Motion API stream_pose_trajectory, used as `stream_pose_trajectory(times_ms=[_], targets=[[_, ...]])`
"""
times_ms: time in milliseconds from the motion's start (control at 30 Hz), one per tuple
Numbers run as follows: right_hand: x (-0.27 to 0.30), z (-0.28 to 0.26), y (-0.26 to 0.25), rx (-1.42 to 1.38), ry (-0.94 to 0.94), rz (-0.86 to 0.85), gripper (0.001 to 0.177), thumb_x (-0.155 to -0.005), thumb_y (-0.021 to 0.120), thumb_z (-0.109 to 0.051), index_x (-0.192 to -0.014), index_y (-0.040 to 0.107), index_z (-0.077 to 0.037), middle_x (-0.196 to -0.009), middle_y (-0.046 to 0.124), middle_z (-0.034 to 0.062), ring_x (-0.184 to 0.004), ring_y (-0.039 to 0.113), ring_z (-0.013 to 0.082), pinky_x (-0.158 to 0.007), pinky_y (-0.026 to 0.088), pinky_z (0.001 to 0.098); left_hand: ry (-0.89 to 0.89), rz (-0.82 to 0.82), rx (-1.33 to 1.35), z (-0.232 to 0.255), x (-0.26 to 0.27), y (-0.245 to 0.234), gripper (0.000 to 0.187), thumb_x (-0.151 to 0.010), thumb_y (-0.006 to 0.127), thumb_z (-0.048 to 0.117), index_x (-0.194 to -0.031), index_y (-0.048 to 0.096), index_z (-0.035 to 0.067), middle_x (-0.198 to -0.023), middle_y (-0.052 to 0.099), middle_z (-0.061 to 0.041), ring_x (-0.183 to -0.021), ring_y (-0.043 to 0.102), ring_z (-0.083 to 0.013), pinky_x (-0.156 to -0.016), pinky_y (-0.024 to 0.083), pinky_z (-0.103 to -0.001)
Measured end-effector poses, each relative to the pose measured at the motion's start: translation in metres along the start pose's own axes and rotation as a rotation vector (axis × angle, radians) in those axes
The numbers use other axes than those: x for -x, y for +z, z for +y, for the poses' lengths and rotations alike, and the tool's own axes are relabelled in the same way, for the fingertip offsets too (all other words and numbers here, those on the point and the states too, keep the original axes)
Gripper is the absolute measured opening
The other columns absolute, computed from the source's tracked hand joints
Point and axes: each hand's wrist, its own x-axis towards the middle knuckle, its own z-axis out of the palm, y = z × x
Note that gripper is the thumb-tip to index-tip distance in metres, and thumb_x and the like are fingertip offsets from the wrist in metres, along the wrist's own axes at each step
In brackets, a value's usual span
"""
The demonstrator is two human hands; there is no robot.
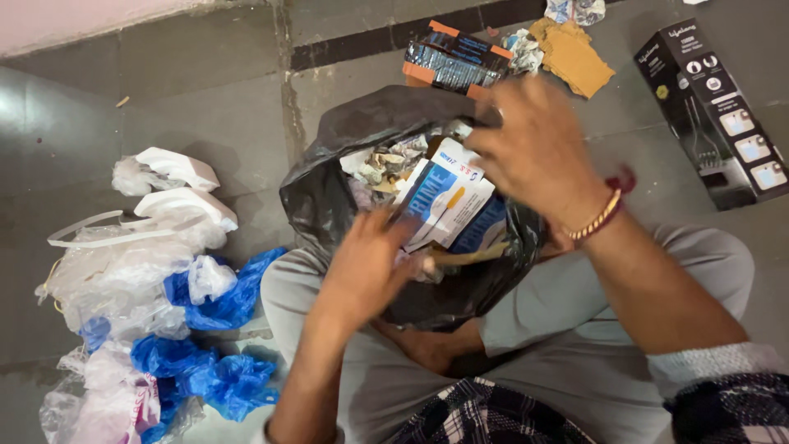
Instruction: The person sits on the floor and packs various waste items, including paper, cardboard, and plastic bags, into a black trash bag. They handle items one by one, compressing them to fit inside the bag.
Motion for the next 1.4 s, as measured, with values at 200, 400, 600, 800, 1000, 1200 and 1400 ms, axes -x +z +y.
stream_pose_trajectory(times_ms=[200,400,600,800,1000,1200,1400], targets=[[-0.016,0.012,0.015,-0.233,0.017,0.0,0.032,-0.081,0.078,-0.013,-0.113,0.077,-0.013,-0.134,0.067,0.0093,-0.102,0.068,0.0341,-0.078,0.055,0.044,-0.065,-0.225,-0.354,-0.02,-0.103,0.051,0.107,-0.069,0.089,0.045,-0.155,0.026,0.036,-0.164,0.014,-0.017,-0.149,0.019,-0.0492,-0.111,0.017,-0.077],[-0.006,0.037,0.009,-0.458,0.035,0.079,0.056,-0.076,0.056,0.014,-0.13,0.066,0.001,-0.149,0.06,0.0087,-0.09,0.071,0.0335,-0.076,0.057,0.0401,-0.185,-0.544,-0.404,-0.053,-0.156,0.092,0.127,-0.064,0.094,0.049,-0.159,0.009,0.051,-0.172,-0.006,-0.007,-0.153,0.011,-0.0488,-0.111,0.012,-0.083],[-0.016,0.044,0.001,-0.581,0.119,-0.089,0.057,-0.073,0.057,0.013,-0.127,0.066,0.001,-0.149,0.058,0.0102,-0.071,0.07,0.0316,-0.066,0.056,0.0385,-0.204,-0.64,-0.314,-0.086,-0.179,0.119,0.132,-0.06,0.095,0.05,-0.158,0.006,0.054,-0.173,-0.015,-0.004,-0.154,0.007,-0.0528,-0.111,0.024,-0.077],[-0.011,0.044,0.01,-0.599,0.058,-0.03,0.064,-0.075,0.057,0.013,-0.136,0.063,-0.004,-0.149,0.058,0.0124,-0.09,0.07,0.0347,-0.079,0.056,0.0411,-0.215,-0.665,-0.295,-0.094,-0.181,0.123,0.131,-0.062,0.094,0.051,-0.158,0.005,0.055,-0.172,-0.016,-0.004,-0.155,0.003,-0.0516,-0.111,0.022,-0.078],[-0.001,0.052,-0.002,-0.626,-0.013,0.108,0.066,-0.075,0.053,0.014,-0.138,0.06,-0.006,-0.151,0.053,0.0159,-0.127,0.06,0.0436,-0.103,0.05,0.0481,-0.156,-0.487,-0.29,-0.076,-0.157,0.115,0.124,-0.064,0.093,0.052,-0.157,0.01,0.054,-0.173,-0.009,-0.005,-0.153,0.006,-0.0535,-0.112,0.02,-0.077],[0.008,0.072,-0.005,-0.902,0.193,0.024,0.059,-0.081,0.061,0.013,-0.136,0.064,-0.011,-0.154,0.055,0.0118,-0.064,0.051,0.0173,-0.058,0.044,0.0279,-0.076,-0.19,-0.397,-0.041,-0.116,0.098,0.097,-0.074,0.084,0.046,-0.153,0.027,0.046,-0.166,0.012,-0.009,-0.15,0.014,-0.0507,-0.109,0.015,-0.079],[0.026,0.135,0.03,-1.488,0.319,0.32,0.049,-0.098,0.062,0.014,-0.145,0.062,-0.002,-0.148,0.064,0.0131,-0.087,0.067,0.0077,-0.078,0.057,0.0253,-0.143,0.418,-0.038,-0.028,-0.04,0.053,0.056,-0.095,0.071,0.019,-0.149,0.054,0.021,-0.155,0.053,-0.013,-0.14,0.051,-0.0385,-0.119,0.04,-0.049]])
